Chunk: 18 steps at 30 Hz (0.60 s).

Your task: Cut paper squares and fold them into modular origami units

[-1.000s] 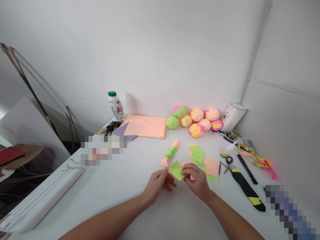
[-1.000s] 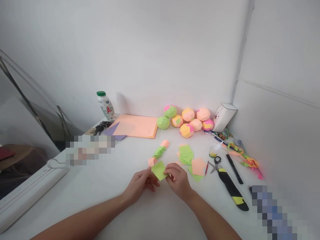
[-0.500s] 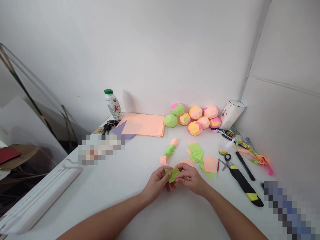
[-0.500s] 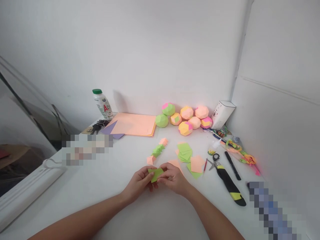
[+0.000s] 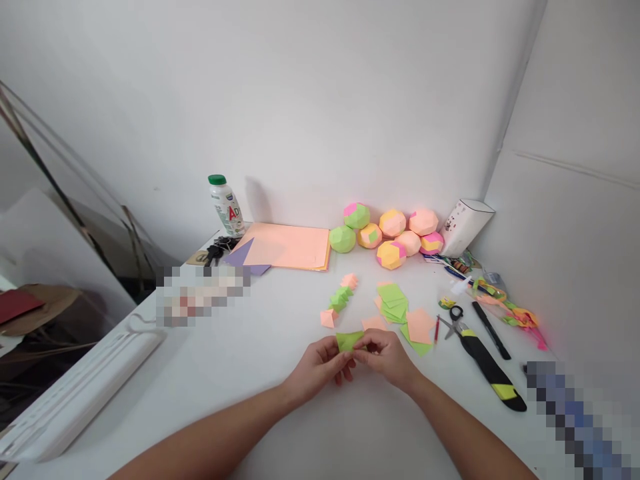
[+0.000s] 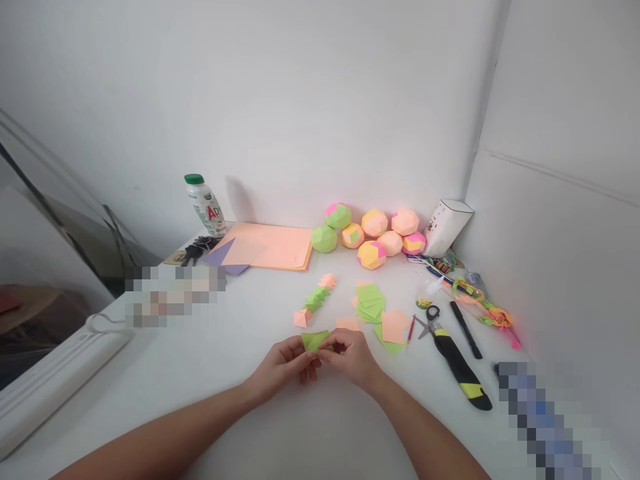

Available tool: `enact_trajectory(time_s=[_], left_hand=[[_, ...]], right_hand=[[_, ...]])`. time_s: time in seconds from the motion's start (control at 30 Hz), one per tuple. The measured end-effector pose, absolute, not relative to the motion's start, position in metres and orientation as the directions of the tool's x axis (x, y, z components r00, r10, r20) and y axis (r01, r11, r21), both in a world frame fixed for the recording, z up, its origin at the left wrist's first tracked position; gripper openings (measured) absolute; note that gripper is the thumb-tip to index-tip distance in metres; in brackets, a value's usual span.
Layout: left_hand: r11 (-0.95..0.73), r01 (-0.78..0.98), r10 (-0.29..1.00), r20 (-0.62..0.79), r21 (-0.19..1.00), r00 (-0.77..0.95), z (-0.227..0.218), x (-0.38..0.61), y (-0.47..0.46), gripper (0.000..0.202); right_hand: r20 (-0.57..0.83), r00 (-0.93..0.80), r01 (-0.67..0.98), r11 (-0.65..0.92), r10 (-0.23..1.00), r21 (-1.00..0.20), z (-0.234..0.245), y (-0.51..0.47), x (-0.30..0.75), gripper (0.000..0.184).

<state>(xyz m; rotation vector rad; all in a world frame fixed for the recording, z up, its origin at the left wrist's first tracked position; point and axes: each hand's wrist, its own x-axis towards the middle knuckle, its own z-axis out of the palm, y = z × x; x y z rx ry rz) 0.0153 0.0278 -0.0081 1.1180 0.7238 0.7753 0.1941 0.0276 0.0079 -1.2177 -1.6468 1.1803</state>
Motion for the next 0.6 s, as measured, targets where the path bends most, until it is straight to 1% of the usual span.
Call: enact_trajectory(time_s=[0.2,0.4,0.6], left_hand=[[0.264,-0.149,0.837,-0.149,0.953,0.527,-0.0057,0.0165,0.0260,0.032],[0.282,-0.136,0.849,-0.181,0.950,0.496,-0.0043,0.0180,0.0256,0.035],[0.239,-0.184,0.852,-0.115,0.953,0.510,-0.0059,0.0174,0.0253,0.032]], right_hand=[[0.053,-0.232,0.244,0.111,0.971,-0.963,0.0070,0.0260,0.1928,0.013],[-0.004,-0.193,0.234,0.042,0.981,-0.971,0.0090,0.0240,0.1896,0.017],[0.005,-0.211,0.231,0.055,0.977,-0.971,0.0132,0.0219,0.1887,0.016]])
